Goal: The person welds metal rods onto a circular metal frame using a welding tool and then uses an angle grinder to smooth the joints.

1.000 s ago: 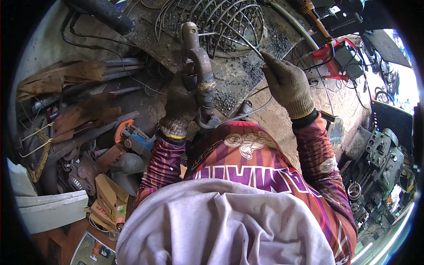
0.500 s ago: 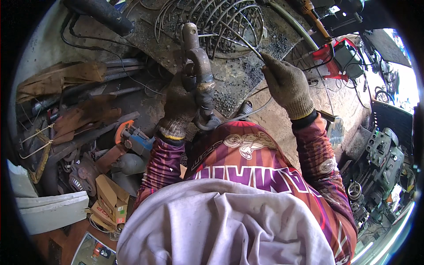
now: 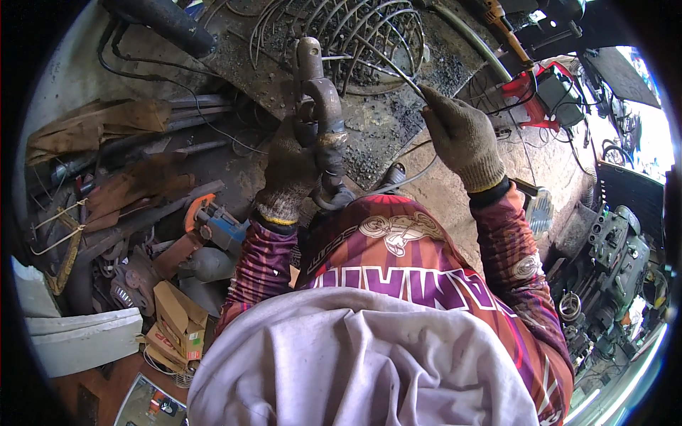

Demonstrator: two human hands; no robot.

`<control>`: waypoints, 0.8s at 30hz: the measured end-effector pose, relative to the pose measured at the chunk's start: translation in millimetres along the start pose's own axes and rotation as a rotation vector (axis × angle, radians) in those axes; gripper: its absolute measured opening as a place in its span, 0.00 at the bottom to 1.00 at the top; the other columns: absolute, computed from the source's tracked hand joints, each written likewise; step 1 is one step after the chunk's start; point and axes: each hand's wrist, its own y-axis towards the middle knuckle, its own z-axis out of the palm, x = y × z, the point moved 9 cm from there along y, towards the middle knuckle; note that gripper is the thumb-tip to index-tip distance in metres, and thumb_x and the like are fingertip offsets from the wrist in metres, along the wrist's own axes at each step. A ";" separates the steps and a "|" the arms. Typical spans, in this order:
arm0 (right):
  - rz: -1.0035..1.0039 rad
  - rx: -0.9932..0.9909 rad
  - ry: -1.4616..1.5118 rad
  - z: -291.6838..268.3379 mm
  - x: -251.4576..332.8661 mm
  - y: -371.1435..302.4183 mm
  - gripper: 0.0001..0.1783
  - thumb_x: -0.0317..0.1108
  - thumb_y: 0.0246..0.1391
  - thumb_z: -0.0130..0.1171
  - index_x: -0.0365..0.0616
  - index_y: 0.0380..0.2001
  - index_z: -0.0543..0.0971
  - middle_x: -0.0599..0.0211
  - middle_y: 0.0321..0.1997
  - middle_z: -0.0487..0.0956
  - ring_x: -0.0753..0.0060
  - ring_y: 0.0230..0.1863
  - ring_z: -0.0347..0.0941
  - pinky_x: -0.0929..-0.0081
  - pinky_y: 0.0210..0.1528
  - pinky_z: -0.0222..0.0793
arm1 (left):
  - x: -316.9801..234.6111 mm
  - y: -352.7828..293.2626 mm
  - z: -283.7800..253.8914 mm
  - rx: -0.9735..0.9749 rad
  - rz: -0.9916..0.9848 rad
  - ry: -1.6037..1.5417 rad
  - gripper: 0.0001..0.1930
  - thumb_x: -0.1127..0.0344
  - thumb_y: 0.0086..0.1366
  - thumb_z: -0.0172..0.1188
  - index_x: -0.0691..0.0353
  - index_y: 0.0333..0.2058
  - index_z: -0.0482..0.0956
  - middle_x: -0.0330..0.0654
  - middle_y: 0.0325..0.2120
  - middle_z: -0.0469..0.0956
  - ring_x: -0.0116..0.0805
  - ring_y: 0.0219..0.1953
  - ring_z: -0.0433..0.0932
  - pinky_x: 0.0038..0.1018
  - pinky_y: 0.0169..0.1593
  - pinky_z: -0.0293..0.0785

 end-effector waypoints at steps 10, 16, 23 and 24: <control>-0.018 -0.018 0.009 -1.5 3.3 0.8 0.19 0.39 0.64 0.60 0.50 0.56 0.81 0.54 0.32 0.83 0.48 0.33 0.82 0.57 0.33 0.78 | 24.9 7.9 -9.3 -0.038 0.027 0.052 0.20 0.70 0.64 0.64 0.64 0.55 0.74 0.40 0.37 0.80 0.29 0.37 0.79 0.29 0.41 0.77; 0.003 0.007 0.010 -1.4 2.6 1.1 0.19 0.40 0.64 0.59 0.51 0.56 0.81 0.54 0.33 0.84 0.48 0.34 0.83 0.58 0.34 0.79 | -7.3 5.8 -8.2 -0.017 0.187 0.362 0.17 0.69 0.65 0.60 0.66 0.52 0.74 0.49 0.37 0.81 0.38 0.39 0.81 0.35 0.44 0.77; 0.063 0.069 -0.009 -0.6 3.3 2.1 0.19 0.38 0.63 0.60 0.47 0.55 0.82 0.51 0.34 0.84 0.47 0.36 0.83 0.58 0.37 0.78 | 9.1 9.9 -9.8 0.014 0.110 0.262 0.20 0.57 0.68 0.60 0.66 0.51 0.75 0.49 0.38 0.81 0.40 0.41 0.81 0.37 0.46 0.77; 0.117 0.125 -0.001 1.9 1.1 2.0 0.19 0.36 0.62 0.62 0.42 0.54 0.82 0.49 0.36 0.84 0.46 0.37 0.83 0.59 0.39 0.78 | 12.4 12.4 -7.8 0.052 0.112 0.219 0.16 0.64 0.71 0.56 0.70 0.51 0.73 0.51 0.36 0.80 0.43 0.39 0.81 0.39 0.45 0.78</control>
